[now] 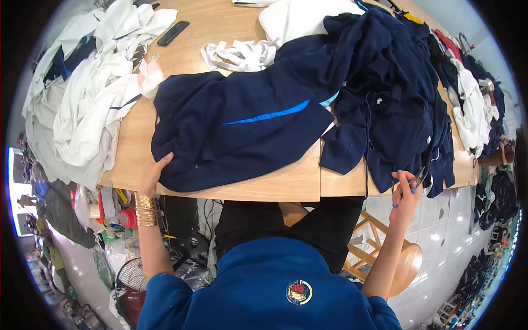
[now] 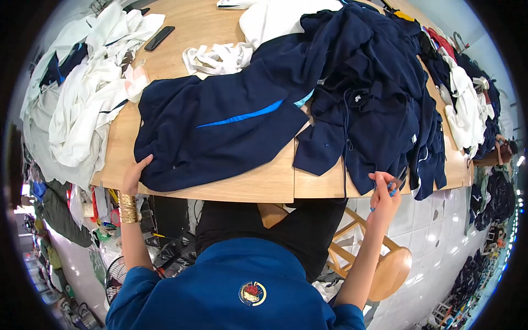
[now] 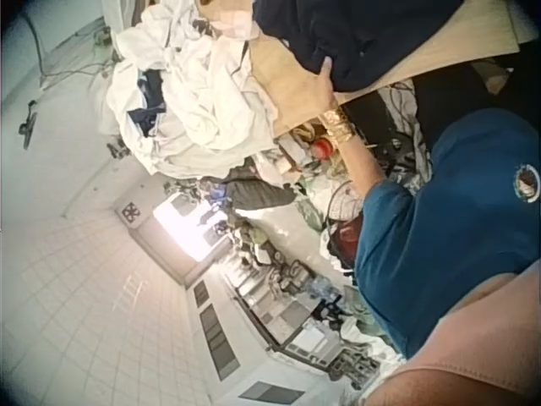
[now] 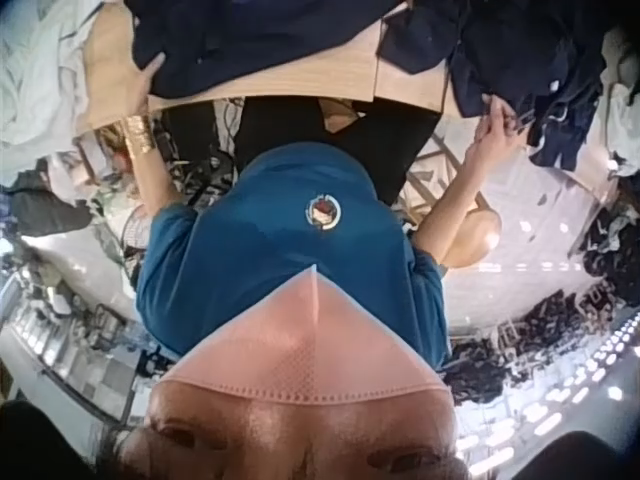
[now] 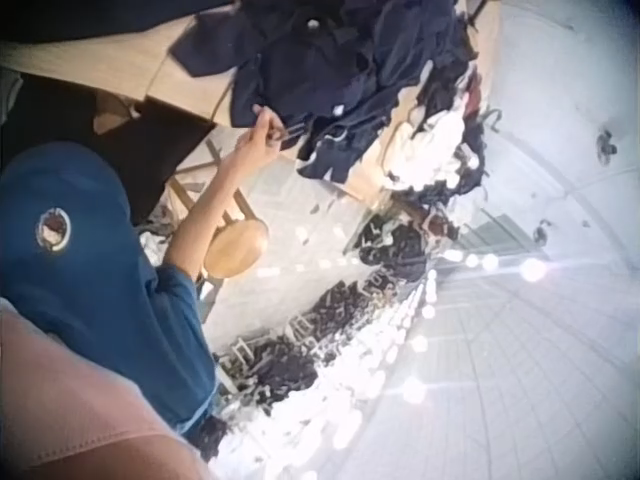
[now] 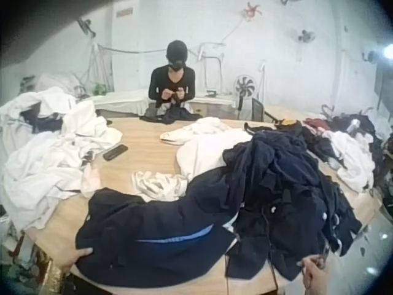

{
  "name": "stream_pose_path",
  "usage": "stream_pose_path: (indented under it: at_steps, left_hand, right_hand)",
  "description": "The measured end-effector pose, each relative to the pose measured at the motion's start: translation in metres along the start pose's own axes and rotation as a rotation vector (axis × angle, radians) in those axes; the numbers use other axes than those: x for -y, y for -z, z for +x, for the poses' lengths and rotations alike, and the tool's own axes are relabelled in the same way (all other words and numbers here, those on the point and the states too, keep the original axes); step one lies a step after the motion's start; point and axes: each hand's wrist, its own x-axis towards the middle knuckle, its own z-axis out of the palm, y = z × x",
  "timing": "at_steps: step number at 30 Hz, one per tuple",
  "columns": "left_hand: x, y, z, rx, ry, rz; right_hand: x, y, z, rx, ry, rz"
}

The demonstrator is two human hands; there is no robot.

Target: Trimming excess threads from finished garments using a thread nipper in a factory setting.

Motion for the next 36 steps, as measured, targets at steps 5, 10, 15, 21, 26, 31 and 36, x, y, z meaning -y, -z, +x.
stream_pose_path:
  at_steps: [5,10,15,21,26,31,36]
  left_hand:
    - [0.0,-0.01,-0.001,-0.181,0.156,-0.496]
    - [0.005,-0.01,-0.002,-0.203,0.164,-0.431]
    - [0.011,-0.004,-0.007,-0.179,0.192,-0.387]
    - [0.018,-0.008,-0.007,-0.428,0.052,-0.143]
    - [0.0,-0.029,-0.016,-0.657,-0.182,0.342]
    - [-0.063,-0.075,-0.044,-0.49,-0.355,0.219]
    - [-0.084,-0.162,-0.043,0.077,-0.176,-0.476]
  right_hand:
    - [0.007,-0.013,-0.007,-0.013,-0.027,-0.114]
    - [0.012,-0.065,-0.007,0.128,-0.033,-0.27]
    - [0.031,-0.119,0.01,0.278,0.065,-0.277]
    - [-0.009,-0.19,0.07,0.416,-0.099,-0.226]
    - [-0.053,-0.21,0.09,0.479,0.216,-0.685]
    - [-0.008,-0.209,0.041,0.325,0.427,-0.529]
    - [0.0,-0.205,-0.036,0.814,0.85,-0.455]
